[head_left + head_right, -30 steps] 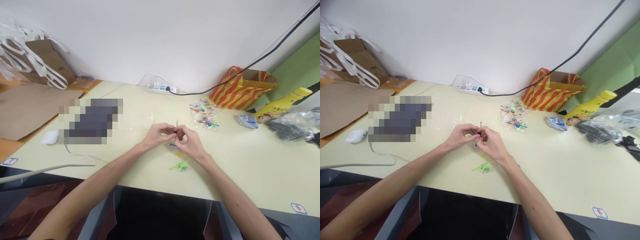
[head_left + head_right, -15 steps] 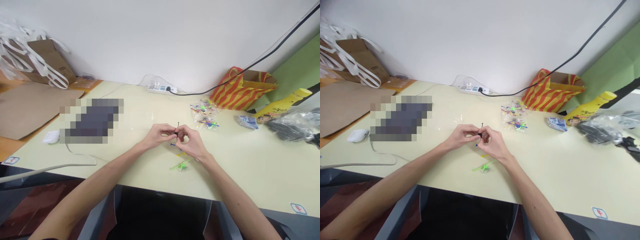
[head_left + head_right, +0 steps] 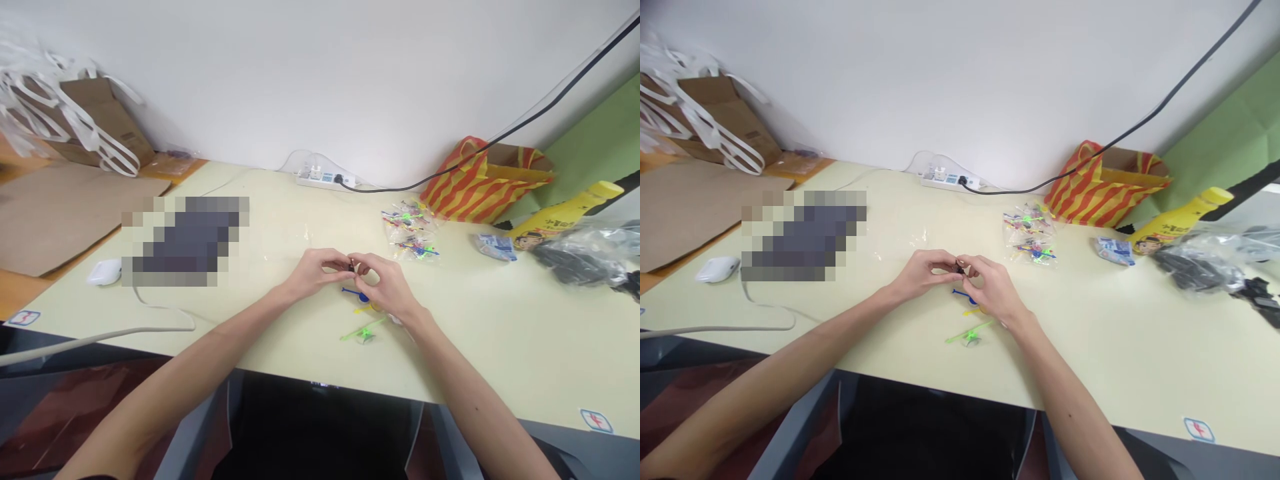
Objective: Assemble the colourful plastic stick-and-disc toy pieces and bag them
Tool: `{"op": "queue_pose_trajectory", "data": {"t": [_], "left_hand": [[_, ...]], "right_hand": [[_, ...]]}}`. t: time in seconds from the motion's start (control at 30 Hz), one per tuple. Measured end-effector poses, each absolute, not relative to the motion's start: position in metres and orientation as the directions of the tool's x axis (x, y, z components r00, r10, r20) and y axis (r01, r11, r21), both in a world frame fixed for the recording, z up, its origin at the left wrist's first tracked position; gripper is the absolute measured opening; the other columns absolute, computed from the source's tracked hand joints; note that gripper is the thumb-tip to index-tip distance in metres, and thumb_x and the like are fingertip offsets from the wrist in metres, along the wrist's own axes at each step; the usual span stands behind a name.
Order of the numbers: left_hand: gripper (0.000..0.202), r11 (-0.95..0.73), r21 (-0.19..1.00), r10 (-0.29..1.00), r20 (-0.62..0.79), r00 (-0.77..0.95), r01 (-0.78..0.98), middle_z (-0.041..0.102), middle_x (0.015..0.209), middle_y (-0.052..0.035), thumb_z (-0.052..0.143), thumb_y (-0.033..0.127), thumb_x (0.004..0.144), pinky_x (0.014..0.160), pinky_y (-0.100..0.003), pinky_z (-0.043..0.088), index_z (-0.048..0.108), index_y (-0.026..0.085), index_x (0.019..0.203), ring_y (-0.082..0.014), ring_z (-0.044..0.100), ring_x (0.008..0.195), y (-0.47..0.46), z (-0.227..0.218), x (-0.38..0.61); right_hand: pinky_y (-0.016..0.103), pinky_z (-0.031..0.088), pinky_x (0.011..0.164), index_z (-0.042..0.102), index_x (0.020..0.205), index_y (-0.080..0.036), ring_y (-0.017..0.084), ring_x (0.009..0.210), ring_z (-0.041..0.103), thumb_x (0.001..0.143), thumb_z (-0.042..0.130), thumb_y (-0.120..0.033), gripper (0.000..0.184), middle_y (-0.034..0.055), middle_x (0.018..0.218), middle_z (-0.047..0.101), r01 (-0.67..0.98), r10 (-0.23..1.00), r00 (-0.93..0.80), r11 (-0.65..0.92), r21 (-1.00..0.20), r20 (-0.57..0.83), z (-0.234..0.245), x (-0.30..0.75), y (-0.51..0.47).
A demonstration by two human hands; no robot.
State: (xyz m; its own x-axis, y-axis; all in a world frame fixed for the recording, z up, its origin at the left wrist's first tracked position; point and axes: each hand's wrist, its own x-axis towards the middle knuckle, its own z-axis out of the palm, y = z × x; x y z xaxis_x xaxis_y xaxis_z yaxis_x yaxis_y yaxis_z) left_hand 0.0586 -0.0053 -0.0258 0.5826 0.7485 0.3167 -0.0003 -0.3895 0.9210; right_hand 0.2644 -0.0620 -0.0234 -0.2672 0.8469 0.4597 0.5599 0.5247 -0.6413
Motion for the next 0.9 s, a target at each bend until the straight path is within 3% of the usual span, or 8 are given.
{"op": "queue_pose_trajectory", "data": {"t": [0.2, 0.4, 0.5, 0.7, 0.9], "left_hand": [[0.033, -0.420, 0.907, 0.759, 0.338, 0.556, 0.022, 0.079, 0.101, -0.0097, 0.083, 0.040, 0.082, 0.090, -0.035, 0.064, 0.079, 0.015, 0.103, -0.0211, 0.077, 0.091, -0.008, -0.027, 0.061], [0.034, -0.447, 0.894, 0.771, 0.359, 0.526, 0.045, 0.078, 0.095, -0.0082, 0.084, 0.041, 0.080, 0.084, -0.031, 0.065, 0.077, 0.014, 0.100, -0.0180, 0.076, 0.082, -0.005, -0.028, 0.059], [0.030, -0.490, 0.869, 0.741, 0.375, 0.557, 0.067, 0.078, 0.093, -0.0073, 0.084, 0.037, 0.081, 0.082, -0.028, 0.063, 0.077, 0.014, 0.100, -0.0171, 0.075, 0.082, -0.004, -0.028, 0.058], [0.024, -0.589, 0.801, 0.689, 0.427, 0.585, 0.108, 0.079, 0.093, -0.0068, 0.081, 0.034, 0.084, 0.080, -0.028, 0.061, 0.078, 0.016, 0.100, -0.0170, 0.075, 0.082, -0.006, -0.027, 0.058], [0.021, -0.532, 0.844, 0.709, 0.405, 0.578, 0.062, 0.078, 0.091, -0.0060, 0.076, 0.031, 0.087, 0.079, -0.027, 0.062, 0.077, 0.015, 0.102, -0.0157, 0.074, 0.081, -0.011, -0.024, 0.062]], "right_hand": [[0.034, 0.057, 0.077, 0.066, 0.119, -0.023, 0.019, 0.075, 0.070, 0.088, 0.060, -0.019, 0.032, 0.0028, 0.087, 0.075, 0.547, 0.901, -0.218, 0.431, -0.718, 0.375, -0.025, 0.264, -0.062], [0.033, 0.059, 0.072, 0.066, 0.113, -0.022, 0.019, 0.072, 0.073, 0.090, 0.067, -0.035, 0.026, 0.0045, 0.087, 0.078, 0.293, 0.970, -0.138, 0.233, -0.927, 0.200, -0.019, 0.260, -0.063], [0.031, 0.057, 0.065, 0.066, 0.102, -0.021, 0.017, 0.062, 0.069, 0.089, 0.071, -0.044, 0.027, 0.0031, 0.076, 0.075, 0.161, 0.983, -0.153, 0.125, -0.979, 0.100, -0.015, 0.260, -0.062], [0.027, 0.051, 0.051, 0.059, 0.091, -0.021, 0.014, 0.048, 0.062, 0.083, 0.077, -0.055, 0.039, -0.0024, 0.064, 0.067, 0.016, 0.980, -0.199, -0.008, -1.000, -0.011, -0.008, 0.259, -0.061], [0.025, 0.047, 0.049, 0.059, 0.089, -0.021, 0.013, 0.045, 0.059, 0.085, 0.075, -0.054, 0.037, -0.0043, 0.060, 0.063, -0.060, 0.970, -0.239, -0.060, -0.996, -0.044, -0.012, 0.262, -0.060]]}}
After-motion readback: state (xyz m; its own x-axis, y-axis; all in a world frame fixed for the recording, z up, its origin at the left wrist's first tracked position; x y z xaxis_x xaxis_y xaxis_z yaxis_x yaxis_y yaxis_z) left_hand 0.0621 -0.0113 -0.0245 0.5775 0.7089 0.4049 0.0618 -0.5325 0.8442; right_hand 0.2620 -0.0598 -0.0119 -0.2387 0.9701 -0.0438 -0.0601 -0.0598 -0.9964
